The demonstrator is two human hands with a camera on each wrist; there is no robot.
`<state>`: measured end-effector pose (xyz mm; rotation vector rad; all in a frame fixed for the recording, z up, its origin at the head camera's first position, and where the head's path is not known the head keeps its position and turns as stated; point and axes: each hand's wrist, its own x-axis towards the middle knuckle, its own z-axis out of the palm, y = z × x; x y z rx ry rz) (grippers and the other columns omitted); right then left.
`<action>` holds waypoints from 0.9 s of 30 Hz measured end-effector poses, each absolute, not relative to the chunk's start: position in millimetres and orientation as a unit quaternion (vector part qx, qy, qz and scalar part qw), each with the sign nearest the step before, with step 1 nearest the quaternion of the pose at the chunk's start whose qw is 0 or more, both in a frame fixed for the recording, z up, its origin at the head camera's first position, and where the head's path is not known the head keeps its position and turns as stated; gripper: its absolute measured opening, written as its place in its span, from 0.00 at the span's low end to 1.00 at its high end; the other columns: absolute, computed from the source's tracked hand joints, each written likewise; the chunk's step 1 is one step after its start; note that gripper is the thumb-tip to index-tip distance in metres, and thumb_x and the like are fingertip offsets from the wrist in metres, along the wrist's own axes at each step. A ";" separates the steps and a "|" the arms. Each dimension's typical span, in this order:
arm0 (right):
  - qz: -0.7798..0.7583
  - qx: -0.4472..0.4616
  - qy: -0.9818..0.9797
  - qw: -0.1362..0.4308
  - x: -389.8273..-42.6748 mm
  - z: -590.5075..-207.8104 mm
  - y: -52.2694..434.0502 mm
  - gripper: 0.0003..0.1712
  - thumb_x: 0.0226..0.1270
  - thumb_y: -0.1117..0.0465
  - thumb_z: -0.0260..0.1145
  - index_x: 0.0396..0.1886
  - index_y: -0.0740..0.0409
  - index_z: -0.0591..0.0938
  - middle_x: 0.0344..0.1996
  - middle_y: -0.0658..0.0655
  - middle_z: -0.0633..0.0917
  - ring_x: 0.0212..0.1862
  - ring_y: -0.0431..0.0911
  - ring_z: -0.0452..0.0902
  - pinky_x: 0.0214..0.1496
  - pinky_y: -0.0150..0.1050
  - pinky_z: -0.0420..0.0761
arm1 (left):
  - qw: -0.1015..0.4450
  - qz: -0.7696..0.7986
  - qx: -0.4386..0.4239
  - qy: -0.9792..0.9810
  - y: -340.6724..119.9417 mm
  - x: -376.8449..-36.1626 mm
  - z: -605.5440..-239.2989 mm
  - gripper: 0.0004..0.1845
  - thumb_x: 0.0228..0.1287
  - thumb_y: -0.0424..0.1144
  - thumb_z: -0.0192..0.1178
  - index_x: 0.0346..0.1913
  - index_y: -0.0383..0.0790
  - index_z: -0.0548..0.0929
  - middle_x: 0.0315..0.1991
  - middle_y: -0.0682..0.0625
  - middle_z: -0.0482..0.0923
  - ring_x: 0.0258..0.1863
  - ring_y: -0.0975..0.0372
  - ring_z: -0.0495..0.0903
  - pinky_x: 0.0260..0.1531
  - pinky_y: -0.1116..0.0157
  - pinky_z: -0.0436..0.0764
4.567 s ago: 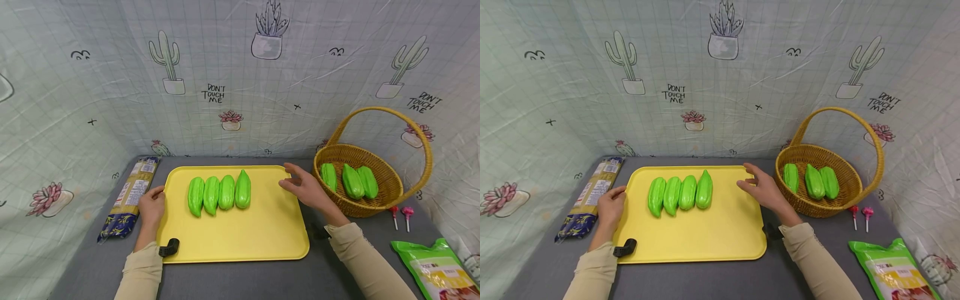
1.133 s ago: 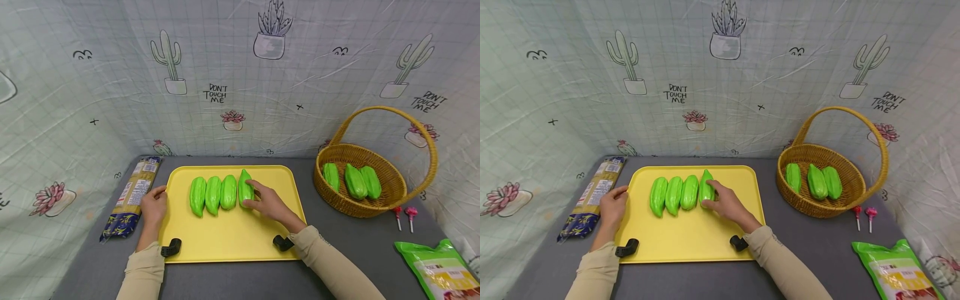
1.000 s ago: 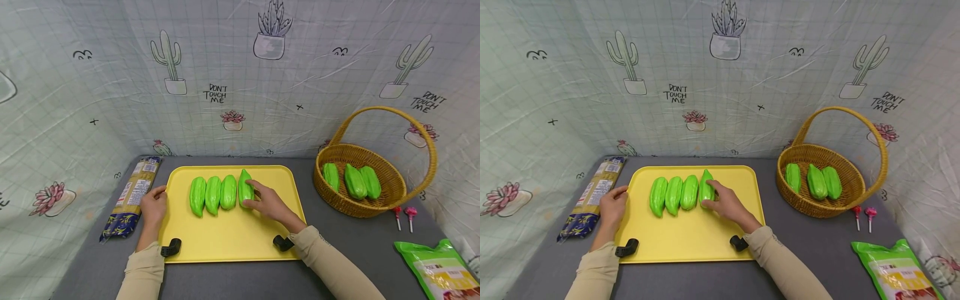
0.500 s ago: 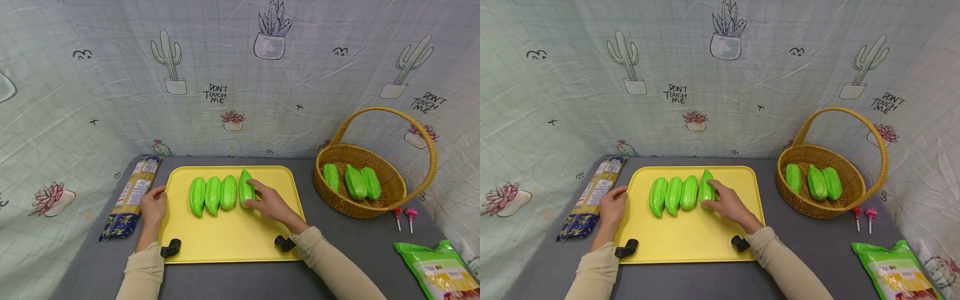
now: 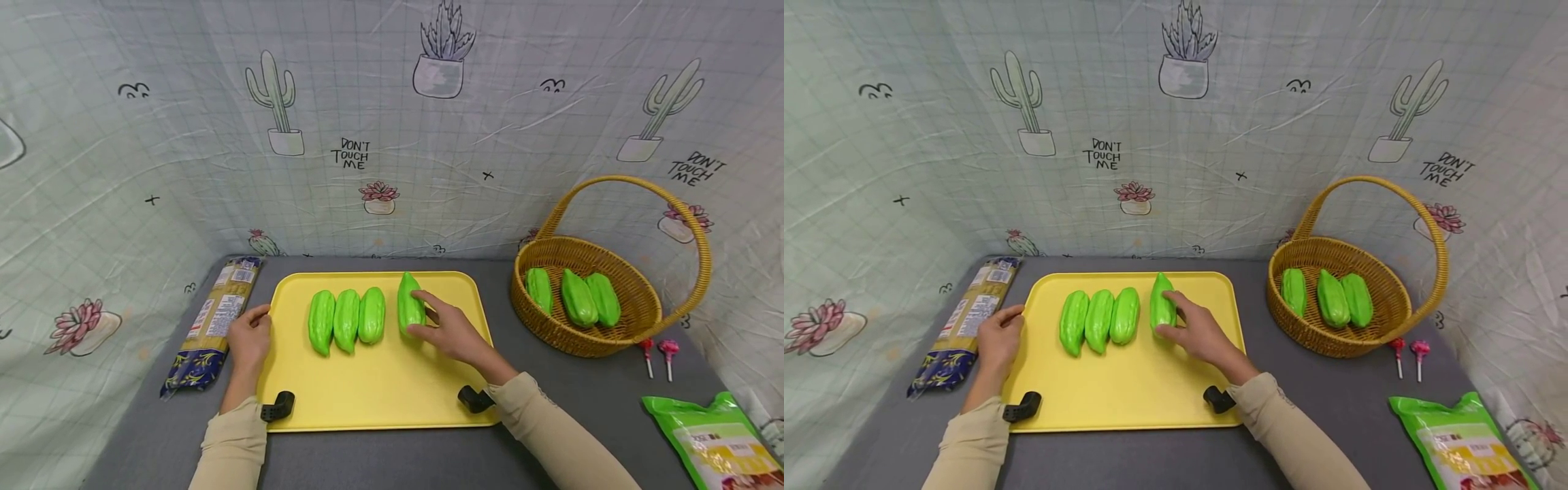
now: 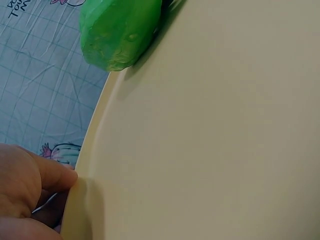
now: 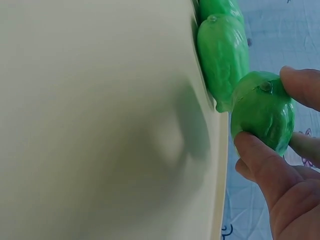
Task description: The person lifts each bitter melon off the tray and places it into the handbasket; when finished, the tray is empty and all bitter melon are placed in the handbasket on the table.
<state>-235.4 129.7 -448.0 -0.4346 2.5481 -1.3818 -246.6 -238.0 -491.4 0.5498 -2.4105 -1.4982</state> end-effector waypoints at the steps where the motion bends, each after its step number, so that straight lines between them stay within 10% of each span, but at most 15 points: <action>1: -0.470 -0.148 0.864 0.105 -235.1 -447.2 130.8 0.43 0.71 0.56 0.70 0.80 0.49 0.62 0.79 0.66 0.61 0.76 0.63 0.64 0.70 0.52 0.75 | 0.124 -0.515 0.188 -0.827 -238.3 -246.6 -491.5 0.19 0.79 0.32 0.49 0.65 0.31 0.80 0.60 0.31 0.79 0.58 0.44 0.79 0.31 0.87 0.65; 27: -0.476 -0.128 0.868 0.064 -235.4 -423.8 175.9 0.44 0.71 0.55 0.70 0.81 0.54 0.61 0.81 0.66 0.57 0.75 0.68 0.63 0.69 0.55 0.75 | 0.121 -0.513 0.187 -0.829 -241.1 -249.9 -488.9 0.19 0.79 0.32 0.49 0.65 0.31 0.80 0.59 0.31 0.80 0.56 0.45 0.80 0.31 0.86 0.66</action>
